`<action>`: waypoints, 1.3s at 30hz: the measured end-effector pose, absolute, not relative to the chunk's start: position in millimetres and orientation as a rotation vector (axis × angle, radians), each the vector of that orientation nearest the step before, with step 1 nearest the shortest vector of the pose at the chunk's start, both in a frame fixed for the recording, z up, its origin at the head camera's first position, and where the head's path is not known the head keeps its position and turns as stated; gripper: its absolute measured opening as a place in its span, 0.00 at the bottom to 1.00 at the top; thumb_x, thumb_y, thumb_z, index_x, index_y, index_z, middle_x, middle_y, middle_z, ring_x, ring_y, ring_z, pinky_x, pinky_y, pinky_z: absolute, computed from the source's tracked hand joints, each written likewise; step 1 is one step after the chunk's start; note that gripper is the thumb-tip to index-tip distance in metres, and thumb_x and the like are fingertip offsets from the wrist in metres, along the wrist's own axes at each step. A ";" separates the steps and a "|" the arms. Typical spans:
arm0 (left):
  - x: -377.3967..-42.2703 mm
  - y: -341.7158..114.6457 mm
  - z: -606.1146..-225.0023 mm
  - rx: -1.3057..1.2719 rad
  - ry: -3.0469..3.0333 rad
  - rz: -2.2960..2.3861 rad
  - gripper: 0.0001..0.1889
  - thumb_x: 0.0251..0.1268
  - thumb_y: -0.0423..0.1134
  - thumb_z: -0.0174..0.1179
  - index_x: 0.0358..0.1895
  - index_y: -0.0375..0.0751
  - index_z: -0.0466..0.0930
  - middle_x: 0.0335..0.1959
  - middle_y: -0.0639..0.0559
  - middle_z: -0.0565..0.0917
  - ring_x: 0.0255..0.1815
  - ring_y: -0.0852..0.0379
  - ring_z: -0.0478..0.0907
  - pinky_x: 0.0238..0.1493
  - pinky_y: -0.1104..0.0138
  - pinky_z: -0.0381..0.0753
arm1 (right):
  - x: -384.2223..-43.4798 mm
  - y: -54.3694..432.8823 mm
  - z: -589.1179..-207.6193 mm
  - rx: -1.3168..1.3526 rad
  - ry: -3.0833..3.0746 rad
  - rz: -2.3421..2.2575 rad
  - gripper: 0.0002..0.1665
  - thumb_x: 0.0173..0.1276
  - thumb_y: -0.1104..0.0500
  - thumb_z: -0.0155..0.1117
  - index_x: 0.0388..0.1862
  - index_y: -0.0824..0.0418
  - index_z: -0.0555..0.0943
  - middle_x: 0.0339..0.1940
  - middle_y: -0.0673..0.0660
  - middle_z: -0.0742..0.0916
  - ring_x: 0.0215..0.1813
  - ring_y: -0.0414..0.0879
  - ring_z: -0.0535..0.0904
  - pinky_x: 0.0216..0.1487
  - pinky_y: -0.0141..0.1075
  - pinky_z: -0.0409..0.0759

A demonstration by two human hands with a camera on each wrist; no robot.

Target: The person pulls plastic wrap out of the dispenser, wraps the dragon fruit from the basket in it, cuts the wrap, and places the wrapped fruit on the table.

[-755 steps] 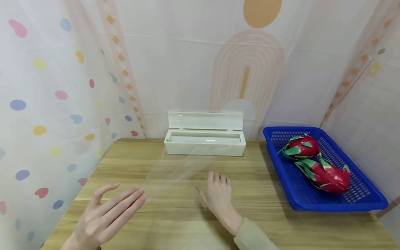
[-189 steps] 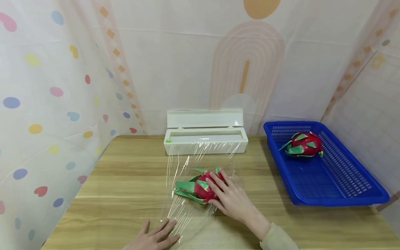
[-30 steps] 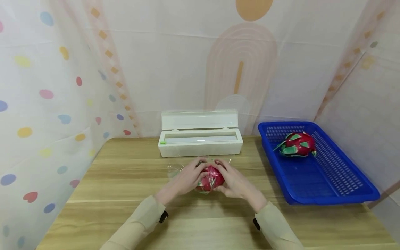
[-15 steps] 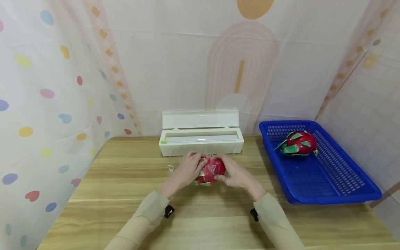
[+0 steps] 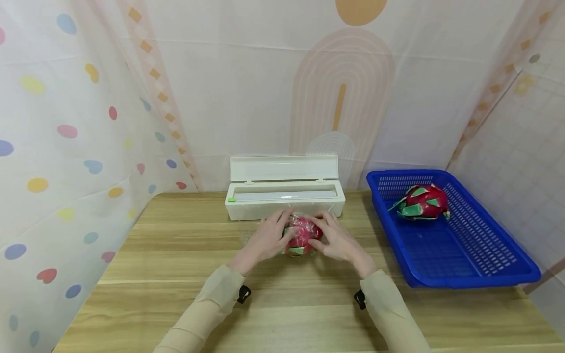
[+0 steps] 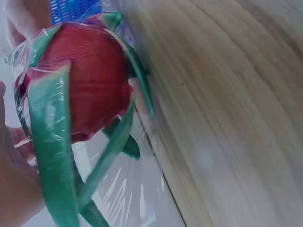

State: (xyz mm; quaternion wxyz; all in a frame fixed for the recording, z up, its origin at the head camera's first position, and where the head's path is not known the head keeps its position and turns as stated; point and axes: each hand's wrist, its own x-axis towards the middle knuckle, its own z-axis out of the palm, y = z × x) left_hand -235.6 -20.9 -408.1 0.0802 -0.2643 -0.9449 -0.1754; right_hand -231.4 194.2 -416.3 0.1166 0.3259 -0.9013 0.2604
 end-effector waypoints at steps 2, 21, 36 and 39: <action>-235.4 -22.1 -409.2 -0.798 -2.832 -0.501 0.36 0.71 0.61 0.42 0.74 0.42 0.53 0.69 0.43 0.67 0.71 0.43 0.62 0.65 0.42 0.64 | -231.3 193.5 -415.9 0.927 -2.645 0.765 0.37 0.60 0.59 0.67 0.66 0.67 0.67 0.60 0.63 0.75 0.63 0.57 0.69 0.62 0.54 0.72; -239.8 -39.2 -418.4 -0.836 -2.799 -0.332 0.54 0.48 0.74 0.57 0.75 0.47 0.50 0.68 0.48 0.70 0.70 0.48 0.64 0.61 0.48 0.64 | -239.2 175.9 -415.9 0.882 -2.651 0.675 0.52 0.47 0.45 0.78 0.65 0.68 0.67 0.62 0.63 0.71 0.63 0.56 0.67 0.58 0.51 0.76; -247.5 -35.9 -421.5 -0.773 -2.808 -0.266 0.49 0.49 0.73 0.57 0.71 0.48 0.58 0.67 0.47 0.70 0.67 0.48 0.66 0.57 0.52 0.68 | -244.9 175.8 -416.4 0.840 -2.658 0.699 0.49 0.49 0.48 0.77 0.65 0.65 0.66 0.64 0.64 0.70 0.65 0.57 0.67 0.60 0.53 0.75; -246.8 -35.9 -419.0 -0.775 -2.800 -0.240 0.47 0.50 0.71 0.59 0.71 0.49 0.58 0.63 0.48 0.74 0.64 0.49 0.70 0.55 0.53 0.70 | -246.3 176.1 -415.9 0.852 -2.660 0.726 0.51 0.49 0.48 0.77 0.68 0.63 0.64 0.65 0.63 0.73 0.66 0.56 0.68 0.62 0.53 0.74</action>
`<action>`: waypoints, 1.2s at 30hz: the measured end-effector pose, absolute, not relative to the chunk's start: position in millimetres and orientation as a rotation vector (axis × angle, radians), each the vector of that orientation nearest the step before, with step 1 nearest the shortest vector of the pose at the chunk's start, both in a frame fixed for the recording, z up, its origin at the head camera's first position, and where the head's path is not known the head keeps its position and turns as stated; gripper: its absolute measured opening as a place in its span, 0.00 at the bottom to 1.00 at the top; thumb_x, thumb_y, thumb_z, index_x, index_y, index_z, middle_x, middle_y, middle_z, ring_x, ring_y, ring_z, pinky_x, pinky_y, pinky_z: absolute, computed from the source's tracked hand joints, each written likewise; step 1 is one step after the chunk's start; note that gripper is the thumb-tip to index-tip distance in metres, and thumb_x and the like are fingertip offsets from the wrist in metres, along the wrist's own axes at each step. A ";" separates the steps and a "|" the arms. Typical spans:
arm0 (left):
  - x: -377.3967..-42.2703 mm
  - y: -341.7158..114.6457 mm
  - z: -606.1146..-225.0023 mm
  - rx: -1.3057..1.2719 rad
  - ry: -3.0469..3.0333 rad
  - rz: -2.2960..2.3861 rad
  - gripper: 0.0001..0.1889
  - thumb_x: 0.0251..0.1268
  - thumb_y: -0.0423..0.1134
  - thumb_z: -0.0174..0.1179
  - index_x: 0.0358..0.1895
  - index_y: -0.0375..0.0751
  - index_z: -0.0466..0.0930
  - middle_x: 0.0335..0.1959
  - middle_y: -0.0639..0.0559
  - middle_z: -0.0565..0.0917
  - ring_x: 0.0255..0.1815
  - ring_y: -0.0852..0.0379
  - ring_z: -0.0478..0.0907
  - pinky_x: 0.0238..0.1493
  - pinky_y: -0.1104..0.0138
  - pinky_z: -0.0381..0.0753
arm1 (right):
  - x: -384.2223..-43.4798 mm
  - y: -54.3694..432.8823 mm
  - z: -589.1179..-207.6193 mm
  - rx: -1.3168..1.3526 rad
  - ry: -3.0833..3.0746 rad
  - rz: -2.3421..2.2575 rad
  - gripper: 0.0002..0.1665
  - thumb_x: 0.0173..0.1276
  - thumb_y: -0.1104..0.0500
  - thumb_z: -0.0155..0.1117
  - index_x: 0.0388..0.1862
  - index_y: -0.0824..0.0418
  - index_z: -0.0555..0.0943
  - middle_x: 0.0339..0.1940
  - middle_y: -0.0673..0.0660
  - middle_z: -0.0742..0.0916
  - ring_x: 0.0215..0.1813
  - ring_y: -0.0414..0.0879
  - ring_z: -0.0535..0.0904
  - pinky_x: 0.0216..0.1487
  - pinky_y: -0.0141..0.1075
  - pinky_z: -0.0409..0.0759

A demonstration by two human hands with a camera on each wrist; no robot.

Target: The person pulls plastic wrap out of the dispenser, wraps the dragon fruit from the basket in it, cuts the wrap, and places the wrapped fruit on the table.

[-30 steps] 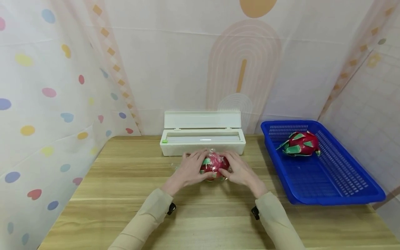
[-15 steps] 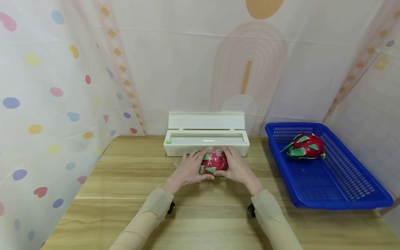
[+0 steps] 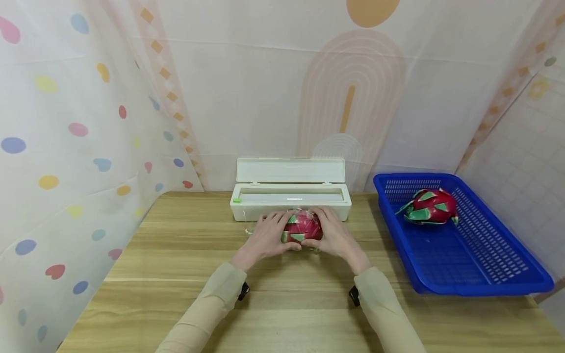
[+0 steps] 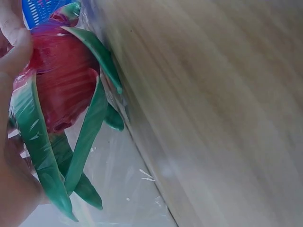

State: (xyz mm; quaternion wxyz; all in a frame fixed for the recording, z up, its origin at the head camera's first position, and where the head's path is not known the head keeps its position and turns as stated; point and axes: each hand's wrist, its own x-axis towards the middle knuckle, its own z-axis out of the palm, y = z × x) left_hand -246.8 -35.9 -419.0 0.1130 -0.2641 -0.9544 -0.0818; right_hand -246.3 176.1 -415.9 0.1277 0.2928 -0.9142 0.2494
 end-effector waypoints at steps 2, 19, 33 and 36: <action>-246.1 -36.6 -417.2 -0.780 -2.784 -0.232 0.46 0.51 0.68 0.60 0.71 0.49 0.58 0.62 0.48 0.76 0.63 0.49 0.72 0.54 0.54 0.71 | -246.1 175.4 -415.0 0.843 -2.674 0.742 0.53 0.48 0.47 0.77 0.69 0.61 0.63 0.66 0.62 0.73 0.66 0.57 0.68 0.61 0.53 0.74; -252.5 -40.8 -428.2 -0.768 -2.778 -0.328 0.44 0.55 0.68 0.56 0.69 0.42 0.60 0.65 0.46 0.73 0.63 0.49 0.73 0.57 0.53 0.72 | -248.7 173.9 -414.9 0.798 -2.682 0.631 0.49 0.52 0.43 0.74 0.69 0.57 0.65 0.64 0.60 0.76 0.65 0.57 0.67 0.60 0.55 0.74; -250.0 -39.5 -433.2 -0.781 -2.616 -0.260 0.41 0.57 0.64 0.58 0.69 0.44 0.62 0.62 0.46 0.73 0.66 0.47 0.68 0.59 0.48 0.70 | -250.6 173.5 -415.9 0.755 -2.731 0.622 0.53 0.54 0.42 0.72 0.73 0.60 0.60 0.65 0.63 0.75 0.67 0.59 0.66 0.62 0.56 0.72; -249.4 -40.0 -431.1 -0.788 -2.671 -0.327 0.41 0.58 0.63 0.58 0.70 0.45 0.60 0.63 0.46 0.72 0.65 0.48 0.70 0.60 0.48 0.70 | -250.6 173.8 -417.1 0.756 -2.731 0.658 0.54 0.55 0.42 0.71 0.74 0.60 0.58 0.65 0.63 0.75 0.67 0.59 0.66 0.62 0.57 0.72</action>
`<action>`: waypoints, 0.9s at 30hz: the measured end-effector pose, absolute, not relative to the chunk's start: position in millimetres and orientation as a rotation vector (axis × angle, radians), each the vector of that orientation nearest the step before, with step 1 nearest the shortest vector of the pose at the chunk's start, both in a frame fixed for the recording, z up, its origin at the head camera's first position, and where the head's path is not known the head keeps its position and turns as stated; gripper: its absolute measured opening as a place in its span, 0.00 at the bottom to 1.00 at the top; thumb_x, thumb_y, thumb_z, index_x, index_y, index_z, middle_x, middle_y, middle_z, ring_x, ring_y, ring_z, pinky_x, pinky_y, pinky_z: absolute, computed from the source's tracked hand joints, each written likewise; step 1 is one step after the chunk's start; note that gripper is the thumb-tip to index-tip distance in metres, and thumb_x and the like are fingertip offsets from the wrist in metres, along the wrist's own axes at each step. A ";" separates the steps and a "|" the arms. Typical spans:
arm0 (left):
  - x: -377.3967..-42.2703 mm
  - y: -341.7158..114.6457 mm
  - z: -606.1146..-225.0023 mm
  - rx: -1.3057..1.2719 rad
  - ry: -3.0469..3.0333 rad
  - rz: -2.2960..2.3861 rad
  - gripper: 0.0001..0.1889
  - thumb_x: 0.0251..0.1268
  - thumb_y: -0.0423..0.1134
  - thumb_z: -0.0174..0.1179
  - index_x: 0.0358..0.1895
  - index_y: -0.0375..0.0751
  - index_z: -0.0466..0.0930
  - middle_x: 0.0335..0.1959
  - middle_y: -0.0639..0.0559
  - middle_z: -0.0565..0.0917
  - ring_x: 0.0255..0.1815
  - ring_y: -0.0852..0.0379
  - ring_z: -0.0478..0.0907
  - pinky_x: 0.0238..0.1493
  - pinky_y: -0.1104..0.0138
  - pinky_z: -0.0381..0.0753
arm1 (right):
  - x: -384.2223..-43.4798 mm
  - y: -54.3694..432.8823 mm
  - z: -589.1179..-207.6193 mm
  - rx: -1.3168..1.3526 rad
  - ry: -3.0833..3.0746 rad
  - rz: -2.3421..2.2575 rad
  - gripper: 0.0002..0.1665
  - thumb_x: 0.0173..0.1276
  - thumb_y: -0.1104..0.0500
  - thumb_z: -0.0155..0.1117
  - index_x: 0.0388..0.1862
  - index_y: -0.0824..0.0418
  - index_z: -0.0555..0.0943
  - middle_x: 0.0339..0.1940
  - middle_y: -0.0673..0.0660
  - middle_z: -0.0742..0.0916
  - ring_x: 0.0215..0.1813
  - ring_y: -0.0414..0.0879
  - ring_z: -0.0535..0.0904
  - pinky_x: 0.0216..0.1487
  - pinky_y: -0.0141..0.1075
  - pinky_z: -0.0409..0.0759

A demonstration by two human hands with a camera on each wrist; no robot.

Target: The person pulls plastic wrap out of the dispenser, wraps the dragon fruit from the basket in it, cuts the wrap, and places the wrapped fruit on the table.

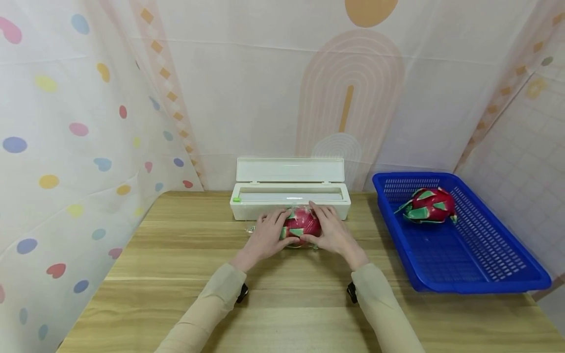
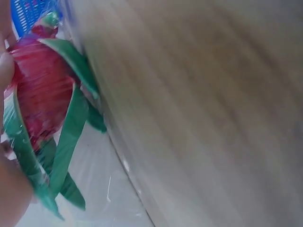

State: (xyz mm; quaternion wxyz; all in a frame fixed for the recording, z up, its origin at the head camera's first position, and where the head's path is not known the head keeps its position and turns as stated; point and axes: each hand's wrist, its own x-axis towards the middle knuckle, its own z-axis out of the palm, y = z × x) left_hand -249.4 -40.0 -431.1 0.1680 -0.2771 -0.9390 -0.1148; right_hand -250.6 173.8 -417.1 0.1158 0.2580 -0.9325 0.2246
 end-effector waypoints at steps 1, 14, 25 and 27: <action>-249.7 -40.7 -429.9 -0.793 -2.689 -0.354 0.42 0.57 0.63 0.59 0.70 0.45 0.59 0.63 0.46 0.72 0.64 0.48 0.70 0.60 0.48 0.70 | -250.9 173.8 -417.3 0.759 -2.733 0.667 0.55 0.55 0.42 0.71 0.74 0.60 0.56 0.65 0.64 0.74 0.67 0.59 0.65 0.61 0.58 0.72; -259.3 -65.6 -418.6 -0.727 -2.770 -0.695 0.30 0.71 0.56 0.47 0.68 0.41 0.63 0.65 0.42 0.71 0.67 0.44 0.68 0.67 0.53 0.69 | -256.7 180.5 -409.0 0.826 -2.724 0.964 0.52 0.58 0.46 0.70 0.74 0.61 0.56 0.67 0.66 0.66 0.65 0.61 0.66 0.63 0.60 0.68; -290.5 -125.3 -425.5 -0.340 -2.431 -0.736 0.24 0.66 0.41 0.57 0.59 0.27 0.67 0.57 0.31 0.73 0.65 0.33 0.63 0.70 0.47 0.60 | -267.2 157.7 -380.3 0.821 -2.677 0.795 0.31 0.69 0.51 0.59 0.67 0.61 0.68 0.62 0.62 0.75 0.64 0.57 0.68 0.63 0.54 0.69; -294.1 -133.6 -427.6 -0.273 -2.515 -0.754 0.29 0.67 0.44 0.56 0.64 0.28 0.63 0.62 0.31 0.69 0.69 0.32 0.58 0.71 0.44 0.57 | -270.5 149.5 -373.0 0.826 -2.683 0.728 0.28 0.69 0.51 0.58 0.65 0.61 0.70 0.60 0.61 0.76 0.62 0.56 0.70 0.61 0.52 0.72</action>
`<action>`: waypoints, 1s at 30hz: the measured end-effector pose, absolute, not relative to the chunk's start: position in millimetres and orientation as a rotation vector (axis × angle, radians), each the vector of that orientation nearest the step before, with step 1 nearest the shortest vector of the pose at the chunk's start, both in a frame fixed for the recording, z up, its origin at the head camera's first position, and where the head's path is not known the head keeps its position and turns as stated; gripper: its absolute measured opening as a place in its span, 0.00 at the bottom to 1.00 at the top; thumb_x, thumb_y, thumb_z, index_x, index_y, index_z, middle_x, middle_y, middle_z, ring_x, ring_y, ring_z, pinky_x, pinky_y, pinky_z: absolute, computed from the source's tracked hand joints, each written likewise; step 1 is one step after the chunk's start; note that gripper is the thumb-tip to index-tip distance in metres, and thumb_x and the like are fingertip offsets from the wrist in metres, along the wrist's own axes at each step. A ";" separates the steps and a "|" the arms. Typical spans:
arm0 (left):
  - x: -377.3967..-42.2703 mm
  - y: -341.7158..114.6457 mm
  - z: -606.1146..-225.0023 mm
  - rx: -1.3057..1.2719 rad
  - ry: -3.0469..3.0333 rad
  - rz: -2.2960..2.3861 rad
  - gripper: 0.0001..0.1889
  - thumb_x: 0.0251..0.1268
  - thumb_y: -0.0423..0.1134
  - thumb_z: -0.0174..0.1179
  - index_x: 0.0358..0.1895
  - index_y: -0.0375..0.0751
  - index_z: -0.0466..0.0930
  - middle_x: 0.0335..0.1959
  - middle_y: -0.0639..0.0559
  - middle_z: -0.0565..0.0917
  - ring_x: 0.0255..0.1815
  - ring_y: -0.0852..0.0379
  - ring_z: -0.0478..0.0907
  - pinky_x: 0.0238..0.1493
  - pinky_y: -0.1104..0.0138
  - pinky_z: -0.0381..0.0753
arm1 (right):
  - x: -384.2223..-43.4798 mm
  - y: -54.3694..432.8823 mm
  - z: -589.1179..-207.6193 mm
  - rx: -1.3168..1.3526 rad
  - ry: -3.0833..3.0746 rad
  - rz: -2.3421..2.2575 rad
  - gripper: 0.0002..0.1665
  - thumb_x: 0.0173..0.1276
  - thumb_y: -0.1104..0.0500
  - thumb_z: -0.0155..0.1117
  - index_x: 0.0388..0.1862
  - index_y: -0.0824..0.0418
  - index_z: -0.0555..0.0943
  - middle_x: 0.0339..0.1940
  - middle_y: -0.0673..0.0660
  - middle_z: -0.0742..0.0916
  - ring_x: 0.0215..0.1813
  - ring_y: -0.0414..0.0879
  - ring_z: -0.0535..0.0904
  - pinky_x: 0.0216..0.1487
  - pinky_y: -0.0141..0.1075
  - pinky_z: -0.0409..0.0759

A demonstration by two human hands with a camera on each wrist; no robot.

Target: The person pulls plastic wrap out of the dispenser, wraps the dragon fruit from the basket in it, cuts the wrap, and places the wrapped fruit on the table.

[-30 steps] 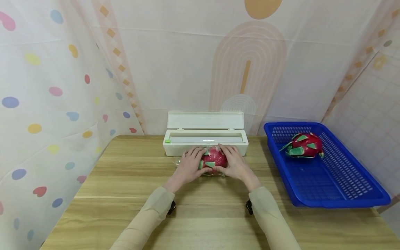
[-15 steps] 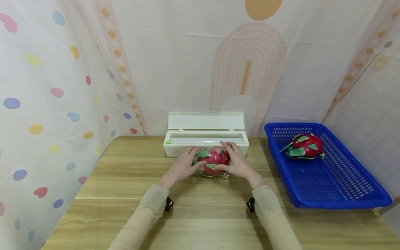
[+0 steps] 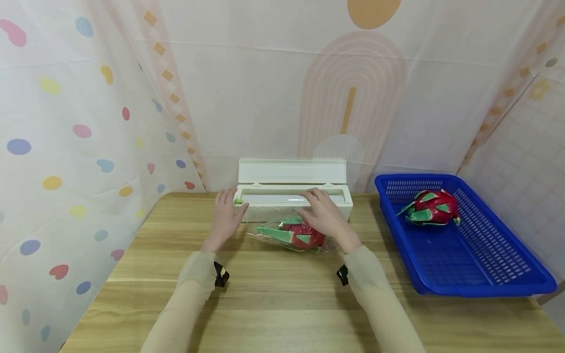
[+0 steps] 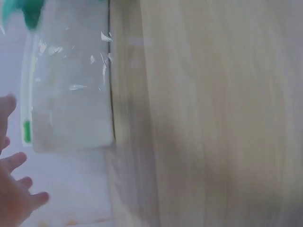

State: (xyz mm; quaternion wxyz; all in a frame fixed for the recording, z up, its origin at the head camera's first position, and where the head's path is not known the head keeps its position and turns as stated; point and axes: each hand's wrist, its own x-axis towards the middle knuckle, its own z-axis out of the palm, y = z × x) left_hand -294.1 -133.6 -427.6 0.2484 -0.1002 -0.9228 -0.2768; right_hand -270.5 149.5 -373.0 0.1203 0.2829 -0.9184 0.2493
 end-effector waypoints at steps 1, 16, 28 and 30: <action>-295.1 -136.2 -427.5 -0.240 -2.566 -0.767 0.31 0.67 0.46 0.56 0.66 0.29 0.61 0.65 0.32 0.67 0.71 0.32 0.56 0.71 0.43 0.56 | -272.0 145.7 -369.6 0.831 -2.690 0.702 0.27 0.70 0.51 0.58 0.64 0.61 0.71 0.59 0.61 0.77 0.61 0.56 0.70 0.60 0.51 0.73; -293.7 -142.6 -429.7 -0.079 -2.811 -0.943 0.36 0.72 0.58 0.44 0.74 0.39 0.50 0.74 0.36 0.57 0.76 0.31 0.41 0.66 0.29 0.44 | -296.2 87.8 -350.5 0.943 -2.726 0.475 0.19 0.71 0.53 0.57 0.56 0.61 0.79 0.55 0.59 0.81 0.57 0.55 0.75 0.61 0.46 0.74; -296.8 -145.3 -434.0 -0.031 -2.864 -0.865 0.33 0.73 0.56 0.43 0.74 0.43 0.51 0.73 0.37 0.61 0.76 0.32 0.45 0.65 0.29 0.49 | -311.5 29.8 -355.1 1.052 -2.810 0.249 0.21 0.71 0.51 0.56 0.59 0.59 0.77 0.60 0.58 0.80 0.63 0.54 0.75 0.66 0.45 0.71; -296.0 -145.1 -433.8 -0.031 -2.866 -0.856 0.33 0.73 0.56 0.43 0.74 0.44 0.51 0.72 0.37 0.62 0.76 0.32 0.46 0.65 0.29 0.51 | -312.5 21.9 -357.2 1.075 -2.826 0.193 0.23 0.72 0.51 0.55 0.62 0.59 0.75 0.63 0.58 0.79 0.66 0.54 0.73 0.69 0.45 0.69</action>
